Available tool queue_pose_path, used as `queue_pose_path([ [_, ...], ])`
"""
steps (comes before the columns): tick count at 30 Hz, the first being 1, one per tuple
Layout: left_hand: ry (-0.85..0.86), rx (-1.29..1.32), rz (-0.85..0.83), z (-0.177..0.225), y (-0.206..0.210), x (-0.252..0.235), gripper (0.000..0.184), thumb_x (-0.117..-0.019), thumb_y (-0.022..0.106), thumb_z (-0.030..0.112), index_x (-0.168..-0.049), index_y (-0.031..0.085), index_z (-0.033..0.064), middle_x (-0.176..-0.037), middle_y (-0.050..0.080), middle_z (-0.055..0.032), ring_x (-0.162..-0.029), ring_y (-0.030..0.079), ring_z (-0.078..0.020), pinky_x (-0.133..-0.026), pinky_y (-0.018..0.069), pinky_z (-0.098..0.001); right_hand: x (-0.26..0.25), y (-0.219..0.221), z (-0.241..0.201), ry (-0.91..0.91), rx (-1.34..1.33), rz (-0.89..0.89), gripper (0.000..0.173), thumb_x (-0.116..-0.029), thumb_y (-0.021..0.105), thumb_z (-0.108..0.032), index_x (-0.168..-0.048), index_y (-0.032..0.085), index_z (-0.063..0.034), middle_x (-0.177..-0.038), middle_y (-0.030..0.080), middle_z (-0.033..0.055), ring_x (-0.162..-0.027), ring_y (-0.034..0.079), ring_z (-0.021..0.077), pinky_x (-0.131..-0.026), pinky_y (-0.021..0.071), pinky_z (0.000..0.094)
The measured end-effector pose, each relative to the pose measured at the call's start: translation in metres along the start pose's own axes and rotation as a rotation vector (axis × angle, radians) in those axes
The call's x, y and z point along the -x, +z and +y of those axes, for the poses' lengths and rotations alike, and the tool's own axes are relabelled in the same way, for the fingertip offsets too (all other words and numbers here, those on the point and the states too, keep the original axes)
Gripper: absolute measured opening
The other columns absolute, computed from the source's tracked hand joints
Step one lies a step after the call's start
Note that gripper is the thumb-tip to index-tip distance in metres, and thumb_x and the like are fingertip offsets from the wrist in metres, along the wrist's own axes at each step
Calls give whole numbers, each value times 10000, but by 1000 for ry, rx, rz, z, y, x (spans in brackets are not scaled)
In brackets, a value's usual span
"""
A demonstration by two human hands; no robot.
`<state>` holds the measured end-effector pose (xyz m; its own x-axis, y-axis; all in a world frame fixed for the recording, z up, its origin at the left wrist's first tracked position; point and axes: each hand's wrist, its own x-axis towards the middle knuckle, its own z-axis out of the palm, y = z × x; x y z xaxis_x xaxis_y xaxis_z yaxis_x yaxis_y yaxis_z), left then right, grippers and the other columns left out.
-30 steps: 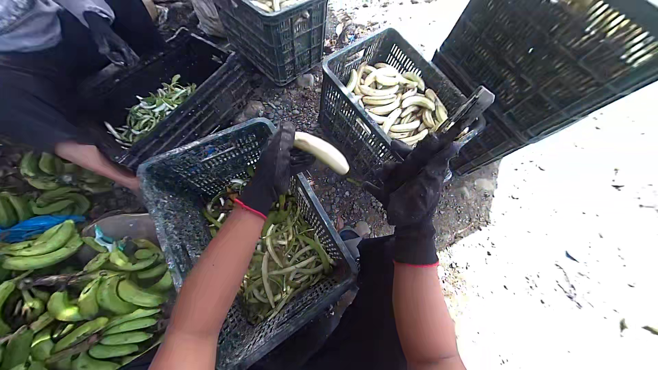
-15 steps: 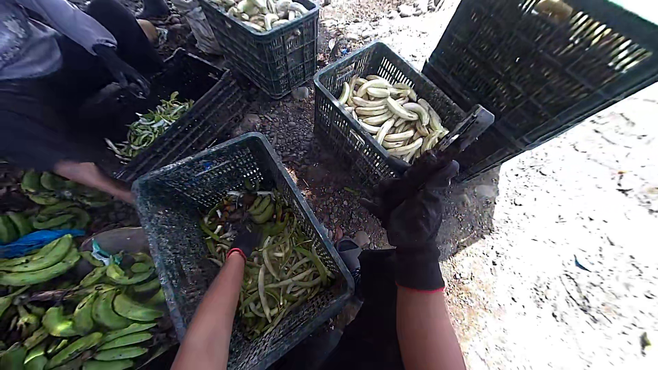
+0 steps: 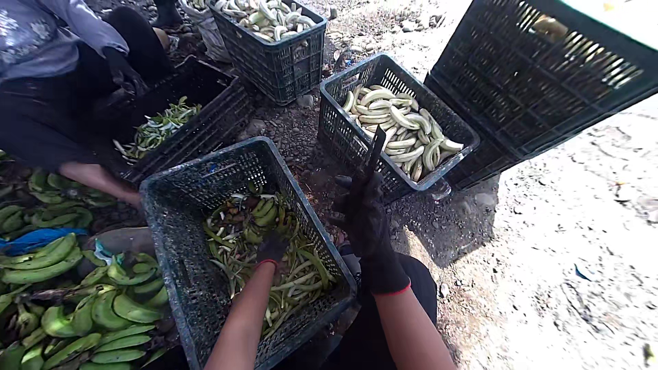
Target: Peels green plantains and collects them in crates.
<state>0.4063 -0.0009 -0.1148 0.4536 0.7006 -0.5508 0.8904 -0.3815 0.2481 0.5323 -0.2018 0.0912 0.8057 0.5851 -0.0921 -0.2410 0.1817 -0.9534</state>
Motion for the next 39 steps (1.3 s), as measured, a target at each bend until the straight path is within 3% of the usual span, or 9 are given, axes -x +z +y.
queue_pose_path([
  [5,26,-199,-185,-4,-5,-2,776,-921,672,363,-1591,334,165,-1521,481,-196,-1397,463,-403,-1113,375,-639,-1,10,6,51,55,-42,598,-1067,245,-624,-1441,521,-248,-1277,665,1,-893,697,167,-730,609,409],
  [10,34,-98,-145,-1,-27,21,640,-922,688,280,-1496,466,104,-1465,524,-213,-1373,487,-394,-1106,393,-615,-1,15,6,100,72,-88,649,-1067,215,-619,-1381,583,-186,-1014,669,30,-819,665,165,-732,594,410],
  [13,97,-74,-87,-10,-61,44,740,-970,656,282,-1584,298,78,-1543,427,-234,-1411,440,-407,-1134,365,-599,-2,18,10,113,160,-169,696,-1055,169,-656,-1402,566,-203,-1048,676,48,-827,662,168,-721,581,405],
  [17,270,348,79,-46,-105,76,765,-873,813,273,-1480,425,14,-1405,551,-225,-1292,555,-315,-1103,442,-481,-5,34,24,61,210,-310,716,-1048,116,-660,-1463,427,-167,-1166,681,31,-705,647,119,-639,570,314],
  [20,271,753,168,-64,-133,118,651,-882,799,164,-1422,468,13,-1254,616,-147,-1079,630,-138,-947,532,-311,-1,59,36,115,113,-433,691,-1070,166,-606,-1415,468,-89,-834,645,32,-576,595,113,-555,553,284],
  [24,310,1072,295,-102,-134,130,438,-965,684,122,-1366,527,37,-1138,653,-61,-960,644,-72,-845,561,-264,12,87,60,247,226,-653,579,-1098,268,-492,-1407,481,-50,-724,573,-3,-570,570,100,-596,555,288],
  [29,199,1111,552,-103,-137,134,604,-984,687,276,-1516,436,141,-1319,620,-137,-1106,644,-216,-944,546,-429,35,114,94,436,342,-719,559,-1113,295,-462,-1356,474,9,-848,610,65,-598,615,134,-605,595,323],
  [32,224,1015,684,-99,-144,133,649,-1010,638,330,-1565,356,144,-1416,566,-161,-1229,602,-263,-1033,497,-477,46,123,112,417,362,-710,556,-1109,303,-474,-1298,497,12,-752,602,47,-565,628,146,-574,607,348],
  [39,119,815,713,-88,-151,138,624,-1052,548,401,-1558,356,88,-1331,605,-240,-1205,606,-389,-1018,463,-583,56,133,121,412,314,-703,549,-1122,222,-408,-1261,495,47,-639,561,9,-501,604,134,-535,605,345],
])
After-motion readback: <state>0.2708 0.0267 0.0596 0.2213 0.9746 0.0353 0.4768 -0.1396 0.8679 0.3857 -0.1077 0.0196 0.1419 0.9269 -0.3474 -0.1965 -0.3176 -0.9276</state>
